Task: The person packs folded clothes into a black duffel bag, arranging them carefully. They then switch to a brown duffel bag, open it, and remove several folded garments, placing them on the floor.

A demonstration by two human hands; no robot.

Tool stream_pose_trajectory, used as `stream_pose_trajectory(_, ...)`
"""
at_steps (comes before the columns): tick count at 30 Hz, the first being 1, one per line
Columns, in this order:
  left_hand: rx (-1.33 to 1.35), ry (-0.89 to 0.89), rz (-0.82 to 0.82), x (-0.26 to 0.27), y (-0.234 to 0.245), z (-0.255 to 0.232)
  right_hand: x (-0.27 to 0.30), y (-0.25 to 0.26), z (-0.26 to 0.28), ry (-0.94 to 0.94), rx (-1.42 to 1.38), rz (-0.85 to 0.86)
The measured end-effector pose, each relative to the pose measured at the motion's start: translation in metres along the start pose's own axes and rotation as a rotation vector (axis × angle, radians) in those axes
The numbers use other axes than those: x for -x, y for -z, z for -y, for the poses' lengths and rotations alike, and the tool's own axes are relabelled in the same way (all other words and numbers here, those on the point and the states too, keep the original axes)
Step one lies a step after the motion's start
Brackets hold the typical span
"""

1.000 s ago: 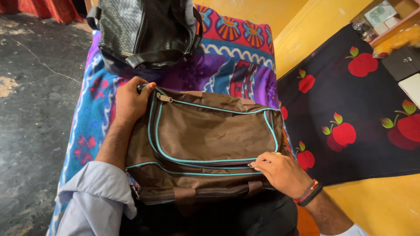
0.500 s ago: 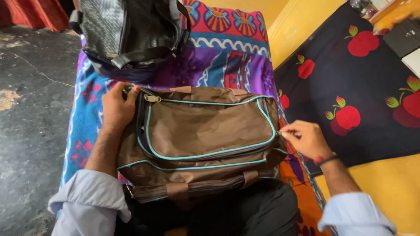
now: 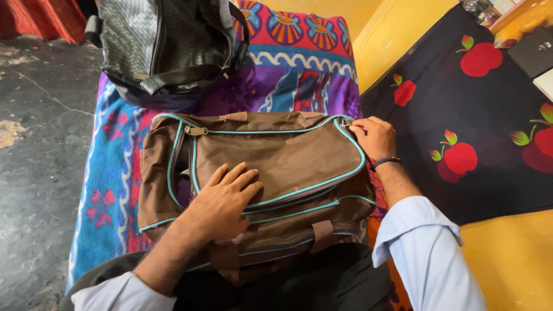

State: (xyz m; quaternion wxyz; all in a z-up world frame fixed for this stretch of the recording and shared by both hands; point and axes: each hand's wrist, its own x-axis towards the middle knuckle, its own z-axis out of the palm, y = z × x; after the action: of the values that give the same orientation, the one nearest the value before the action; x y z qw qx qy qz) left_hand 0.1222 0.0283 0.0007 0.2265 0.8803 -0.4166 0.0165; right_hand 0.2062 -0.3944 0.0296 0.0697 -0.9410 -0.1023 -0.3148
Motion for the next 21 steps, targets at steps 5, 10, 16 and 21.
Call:
stream_pose_trajectory(5,-0.118,0.137,0.015,0.017,0.015,0.019,0.015,0.006,0.0,-0.115,-0.169,0.057)
stream_pose_trajectory(10,-0.068,0.203,-0.07,0.03,0.038,0.04,0.072,0.008,-0.008,-0.184,-0.091,0.03)
stream_pose_trajectory(16,-0.002,0.851,-0.163,0.079,0.029,0.117,0.178,-0.017,-0.037,-0.861,-0.655,0.218)
stream_pose_trajectory(21,0.259,0.799,-0.291,0.061,-0.04,0.166,0.183,-0.041,-0.059,-0.916,-0.647,0.148)
